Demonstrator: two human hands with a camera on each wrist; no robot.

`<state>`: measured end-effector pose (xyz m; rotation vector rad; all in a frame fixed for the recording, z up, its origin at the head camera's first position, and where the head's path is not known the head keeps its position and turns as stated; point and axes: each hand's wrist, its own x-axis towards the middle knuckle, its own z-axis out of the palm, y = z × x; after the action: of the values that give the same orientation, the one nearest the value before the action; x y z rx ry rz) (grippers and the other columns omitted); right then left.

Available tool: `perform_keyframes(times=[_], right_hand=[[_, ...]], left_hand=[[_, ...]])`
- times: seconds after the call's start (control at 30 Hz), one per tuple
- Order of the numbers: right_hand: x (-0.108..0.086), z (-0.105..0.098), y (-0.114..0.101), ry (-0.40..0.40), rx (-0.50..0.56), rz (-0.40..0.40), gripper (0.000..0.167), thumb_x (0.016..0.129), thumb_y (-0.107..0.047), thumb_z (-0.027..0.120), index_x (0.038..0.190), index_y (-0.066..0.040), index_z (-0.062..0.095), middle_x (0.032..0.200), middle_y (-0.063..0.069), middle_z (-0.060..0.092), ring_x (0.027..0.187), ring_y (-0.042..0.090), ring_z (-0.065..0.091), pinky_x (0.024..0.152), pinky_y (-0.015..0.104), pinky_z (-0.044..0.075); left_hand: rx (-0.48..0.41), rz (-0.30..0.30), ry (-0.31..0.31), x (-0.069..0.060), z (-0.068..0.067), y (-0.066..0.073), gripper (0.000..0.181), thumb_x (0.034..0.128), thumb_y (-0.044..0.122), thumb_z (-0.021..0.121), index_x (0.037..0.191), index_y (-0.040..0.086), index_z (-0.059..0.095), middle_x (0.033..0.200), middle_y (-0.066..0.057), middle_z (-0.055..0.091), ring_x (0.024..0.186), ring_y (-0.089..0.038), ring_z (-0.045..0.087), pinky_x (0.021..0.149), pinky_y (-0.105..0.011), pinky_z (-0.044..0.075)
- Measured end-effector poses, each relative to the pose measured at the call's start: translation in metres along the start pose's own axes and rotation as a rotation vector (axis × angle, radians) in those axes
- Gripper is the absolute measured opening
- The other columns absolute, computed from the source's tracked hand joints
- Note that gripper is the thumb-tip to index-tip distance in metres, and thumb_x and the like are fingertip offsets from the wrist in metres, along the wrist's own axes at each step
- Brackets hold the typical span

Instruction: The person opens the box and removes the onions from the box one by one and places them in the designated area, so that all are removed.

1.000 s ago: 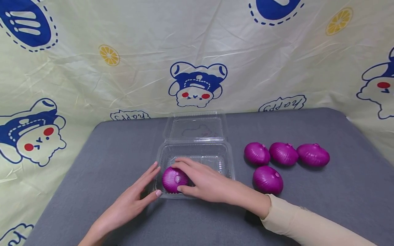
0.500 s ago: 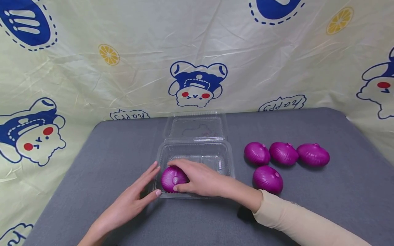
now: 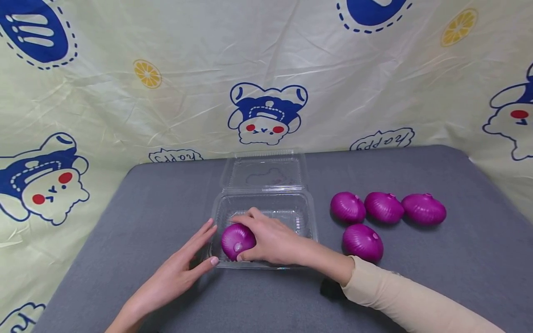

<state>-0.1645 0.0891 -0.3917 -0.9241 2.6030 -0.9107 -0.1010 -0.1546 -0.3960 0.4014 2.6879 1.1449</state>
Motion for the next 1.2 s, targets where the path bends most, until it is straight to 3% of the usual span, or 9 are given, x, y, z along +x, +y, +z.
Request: perform_keyframes(times=[0.2,0.43,0.63,0.93,1.2], right_hand=[[-0.004,-0.003,-0.001,0.028,-0.010,0.042,0.067,0.076,-0.035,0.085,0.134,-0.022,0.055,0.111,-0.008,0.050,0.094,0.011,0.057,0.076,0.032,0.051],[-0.003,-0.006,-0.003,0.020,0.001,0.049,0.063,0.074,-0.025,0.086,0.126,-0.022,0.051,0.111,-0.004,0.061,0.093,0.013,0.058,0.075,0.033,0.052],[-0.006,-0.008,-0.002,0.040,0.012,0.048,0.066,0.075,-0.022,0.085,0.131,-0.021,0.050,0.113,-0.003,0.063,0.096,0.016,0.059,0.078,0.038,0.052],[-0.013,-0.015,-0.004,0.135,0.038,0.062,0.069,0.074,-0.026,0.086,0.134,-0.021,0.052,0.121,-0.005,0.060,0.100,0.015,0.060,0.081,0.036,0.054],[-0.023,-0.024,-0.005,0.210,0.108,0.078,0.073,0.073,-0.023,0.088,0.136,-0.022,0.051,0.127,-0.004,0.057,0.105,0.019,0.059,0.079,0.037,0.056]], left_hand=[[-0.005,0.007,0.002,0.000,0.000,0.000,0.068,0.0945,0.037,0.066,0.153,0.038,0.031,0.158,0.027,0.015,0.143,-0.003,0.021,0.112,-0.049,0.027],[-0.003,0.007,0.004,0.000,0.000,0.000,0.068,0.0949,0.038,0.066,0.154,0.036,0.031,0.158,0.027,0.015,0.143,-0.002,0.020,0.113,-0.048,0.026],[-0.003,0.004,-0.002,-0.001,0.000,0.000,0.068,0.0956,0.038,0.065,0.154,0.035,0.031,0.158,0.027,0.014,0.143,-0.003,0.019,0.113,-0.048,0.026],[0.000,0.020,0.005,-0.001,0.000,0.000,0.067,0.0957,0.037,0.065,0.154,0.035,0.031,0.159,0.025,0.014,0.143,-0.003,0.019,0.113,-0.048,0.026],[0.002,-0.001,0.008,-0.001,0.001,0.000,0.068,0.0948,0.039,0.066,0.154,0.035,0.032,0.158,0.027,0.014,0.143,-0.004,0.020,0.113,-0.050,0.026]])
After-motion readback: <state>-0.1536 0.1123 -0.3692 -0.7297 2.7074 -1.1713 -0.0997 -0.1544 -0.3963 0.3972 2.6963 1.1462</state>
